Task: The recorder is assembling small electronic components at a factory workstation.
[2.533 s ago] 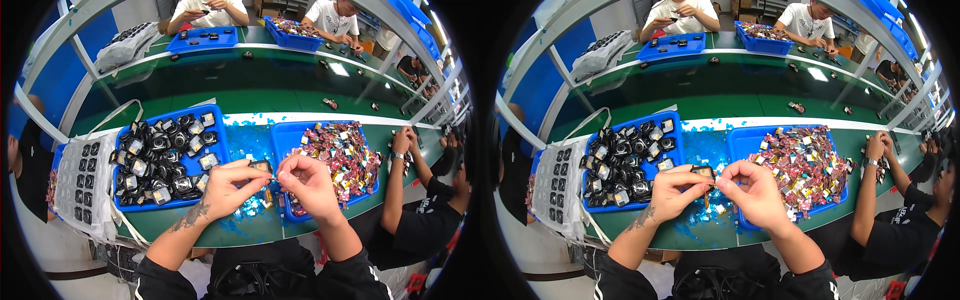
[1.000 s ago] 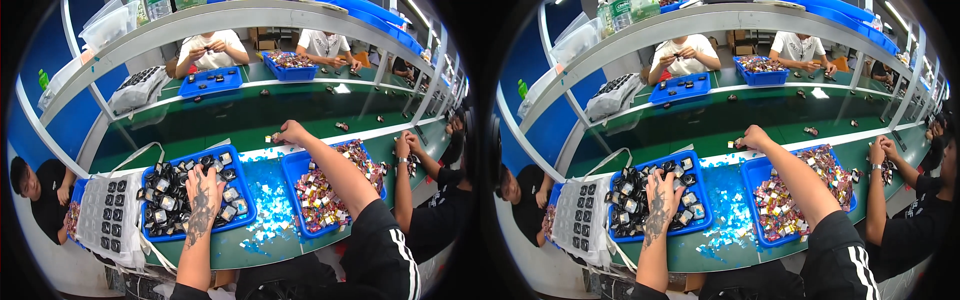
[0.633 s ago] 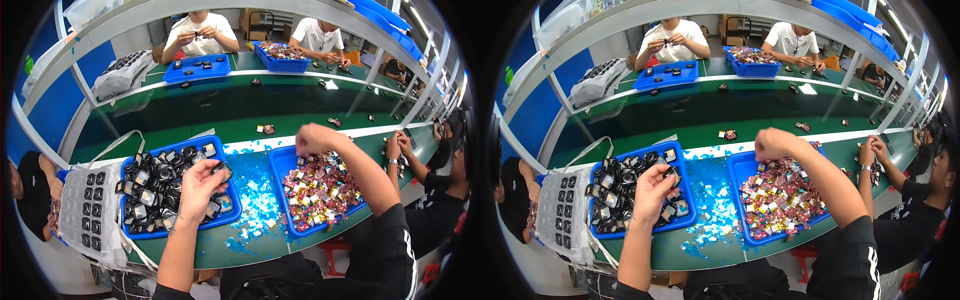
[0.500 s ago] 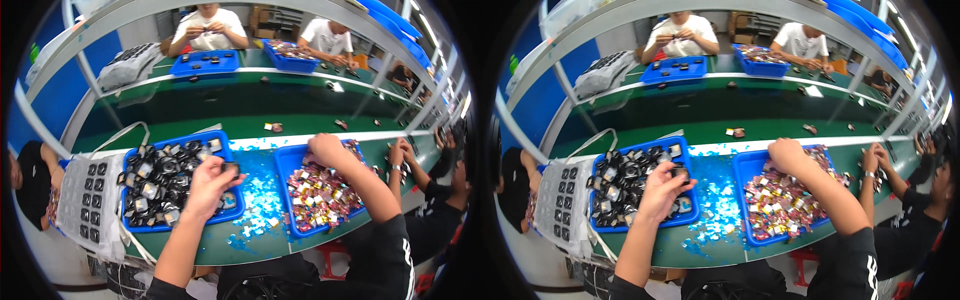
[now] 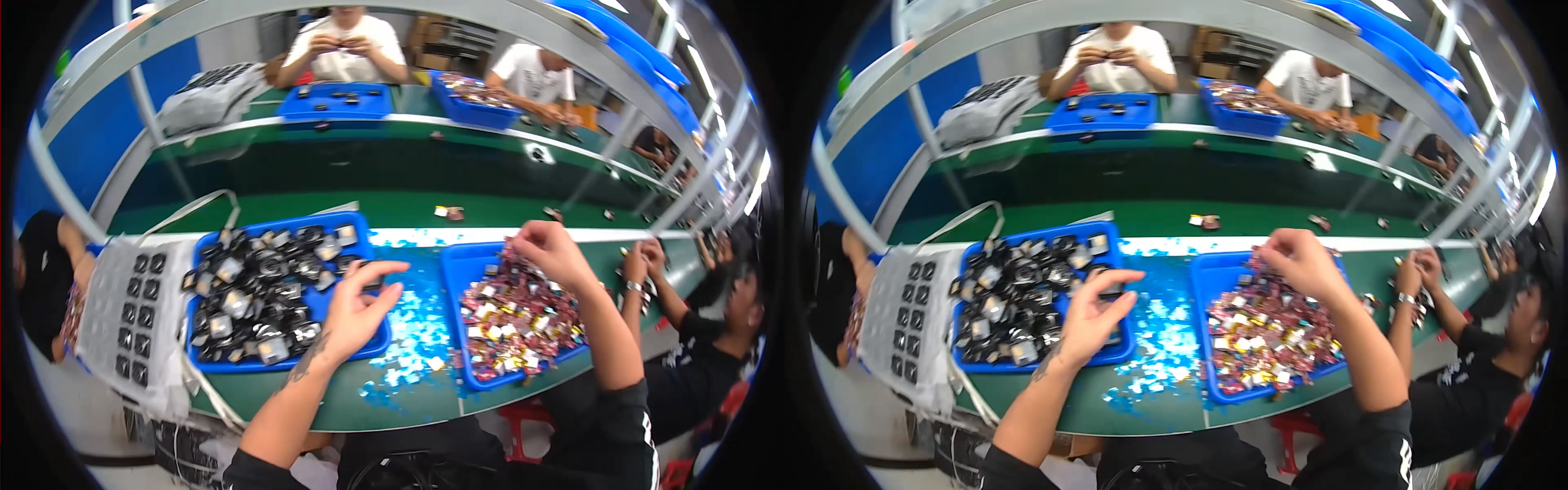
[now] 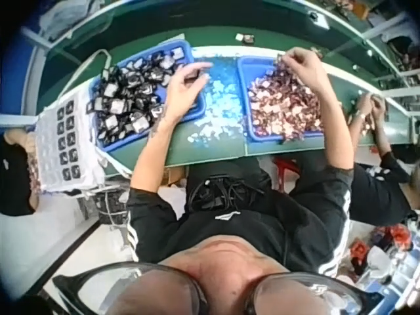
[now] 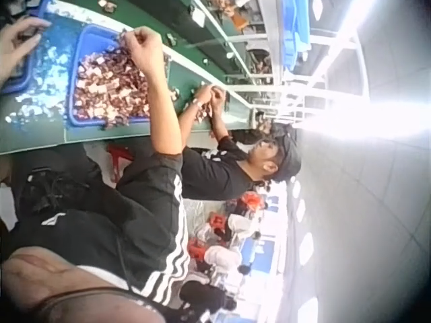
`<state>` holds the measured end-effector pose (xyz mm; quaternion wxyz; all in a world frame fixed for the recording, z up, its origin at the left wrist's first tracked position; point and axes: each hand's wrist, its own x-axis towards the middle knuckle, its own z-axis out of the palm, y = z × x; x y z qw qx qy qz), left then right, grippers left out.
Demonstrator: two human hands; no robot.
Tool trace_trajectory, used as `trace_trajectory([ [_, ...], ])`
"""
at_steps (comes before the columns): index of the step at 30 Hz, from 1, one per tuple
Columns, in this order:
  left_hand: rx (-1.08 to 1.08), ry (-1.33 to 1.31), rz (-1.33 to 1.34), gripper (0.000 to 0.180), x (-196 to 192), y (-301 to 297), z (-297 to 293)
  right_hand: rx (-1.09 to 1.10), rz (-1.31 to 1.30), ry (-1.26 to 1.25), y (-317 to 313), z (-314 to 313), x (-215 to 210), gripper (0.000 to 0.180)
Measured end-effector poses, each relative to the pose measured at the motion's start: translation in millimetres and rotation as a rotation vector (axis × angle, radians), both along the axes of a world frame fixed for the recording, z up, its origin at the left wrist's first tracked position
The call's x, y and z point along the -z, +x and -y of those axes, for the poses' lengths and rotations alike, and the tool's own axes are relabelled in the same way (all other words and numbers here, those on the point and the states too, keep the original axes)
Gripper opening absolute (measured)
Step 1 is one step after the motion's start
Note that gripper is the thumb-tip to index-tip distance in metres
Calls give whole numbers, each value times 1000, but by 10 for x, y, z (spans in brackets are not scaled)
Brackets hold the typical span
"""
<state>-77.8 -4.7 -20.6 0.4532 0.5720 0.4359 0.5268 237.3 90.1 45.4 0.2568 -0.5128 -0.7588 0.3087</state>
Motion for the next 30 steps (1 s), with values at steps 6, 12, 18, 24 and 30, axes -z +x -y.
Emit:
trace_trajectory([
  [6, -69, 356, -406, 37, -47, 285, 51, 62, -384, -359, -177, 524, -96, 14],
  [12, -40, 392, -434, 38, -4, 577, 146, -82, -413, -472, -368, 730, 6, 13],
  [18, -84, 332, -270, 17, 120, 670, 181, -153, -423, -444, -517, 819, 182, 17],
  [24, -108, 271, -292, 13, 97, 655, 190, -160, -185, -41, -608, 816, 227, 14],
  [30, -60, 116, -148, 16, 153, 566, 97, -81, -419, -330, -471, 784, 189, 10],
])
